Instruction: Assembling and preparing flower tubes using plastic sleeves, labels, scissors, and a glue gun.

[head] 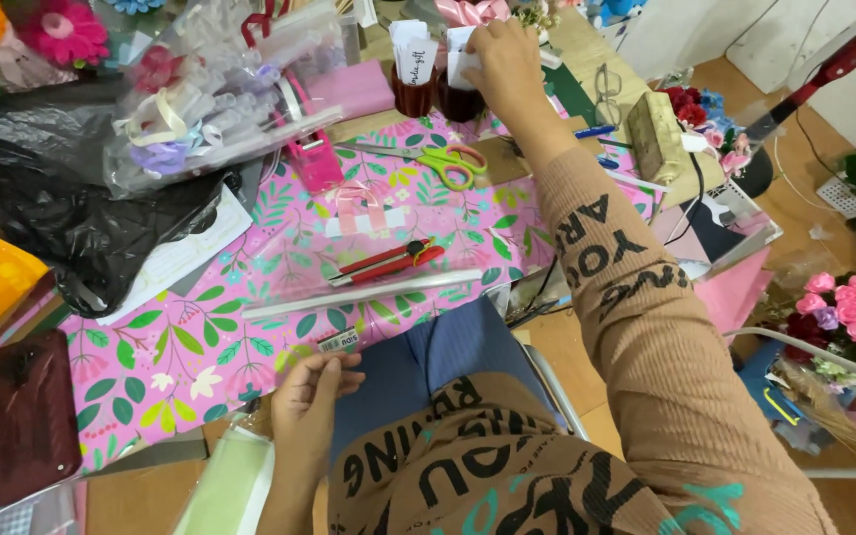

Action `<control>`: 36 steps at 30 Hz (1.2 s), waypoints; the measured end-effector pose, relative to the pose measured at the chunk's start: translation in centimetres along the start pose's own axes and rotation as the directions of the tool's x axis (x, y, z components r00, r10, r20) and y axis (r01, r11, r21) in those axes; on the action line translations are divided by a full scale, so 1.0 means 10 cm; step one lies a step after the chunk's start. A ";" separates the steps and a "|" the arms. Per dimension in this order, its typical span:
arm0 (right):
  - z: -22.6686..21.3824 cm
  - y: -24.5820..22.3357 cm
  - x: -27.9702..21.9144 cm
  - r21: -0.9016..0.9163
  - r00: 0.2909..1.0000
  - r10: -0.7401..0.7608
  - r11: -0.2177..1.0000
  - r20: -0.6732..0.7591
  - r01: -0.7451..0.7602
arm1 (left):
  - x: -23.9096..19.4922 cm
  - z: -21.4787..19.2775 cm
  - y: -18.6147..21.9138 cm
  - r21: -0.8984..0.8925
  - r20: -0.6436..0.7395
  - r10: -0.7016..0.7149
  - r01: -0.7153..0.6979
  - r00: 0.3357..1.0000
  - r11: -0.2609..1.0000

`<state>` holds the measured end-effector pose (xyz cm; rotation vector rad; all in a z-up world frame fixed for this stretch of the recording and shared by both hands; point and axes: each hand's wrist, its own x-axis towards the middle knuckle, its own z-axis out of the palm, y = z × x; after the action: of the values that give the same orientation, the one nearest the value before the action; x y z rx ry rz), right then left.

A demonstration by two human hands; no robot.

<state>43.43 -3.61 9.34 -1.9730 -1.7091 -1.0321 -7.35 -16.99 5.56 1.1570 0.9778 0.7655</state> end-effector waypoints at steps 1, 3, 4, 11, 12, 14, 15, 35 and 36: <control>0.03 0.00 0.02 0.001 1.000 0.001 1.000 -0.001 -0.001 | 0.00 -0.01 0.00 0.002 0.000 0.000 0.000 1.000 1.000; 0.09 0.01 0.02 -0.034 0.997 -0.024 0.999 -0.067 0.022 | -0.01 -0.02 0.00 0.029 0.005 -0.008 0.008 1.000 1.000; 0.14 0.00 0.04 -0.036 0.998 -0.019 0.999 -0.065 0.017 | -0.01 -0.03 -0.02 0.032 0.010 -0.010 0.009 1.000 0.999; 0.27 0.10 0.04 -0.105 0.985 -0.074 0.993 -0.156 0.058 | -0.05 0.05 0.05 0.037 -0.016 -0.031 0.031 0.999 0.999; 0.31 0.14 0.04 -0.167 0.977 -0.116 0.982 -0.181 0.086 | -0.06 0.07 0.10 0.067 -0.030 -0.064 0.065 0.998 0.996; 0.18 0.10 0.05 -0.161 0.965 -0.135 0.982 -0.224 0.100 | -0.08 0.09 0.09 0.072 -0.017 -0.048 0.049 0.999 0.996; 0.11 0.07 0.06 -0.147 0.948 -0.162 0.981 -0.274 0.126 | -0.08 0.10 0.09 0.072 -0.019 -0.026 0.028 0.999 0.997; -2.46 -1.27 -0.67 0.841 0.978 -0.155 0.504 -0.138 0.198 | -0.13 0.64 0.41 0.378 0.112 0.663 -0.648 0.740 0.661; -2.57 -1.35 -0.82 0.899 0.963 -0.267 0.409 -0.047 0.157 | -0.08 0.66 0.40 0.444 0.202 0.726 -0.722 0.657 0.530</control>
<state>22.66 -23.50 18.35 -1.0871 -1.9746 0.0707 -1.60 -19.28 10.28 2.0942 0.6724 1.2241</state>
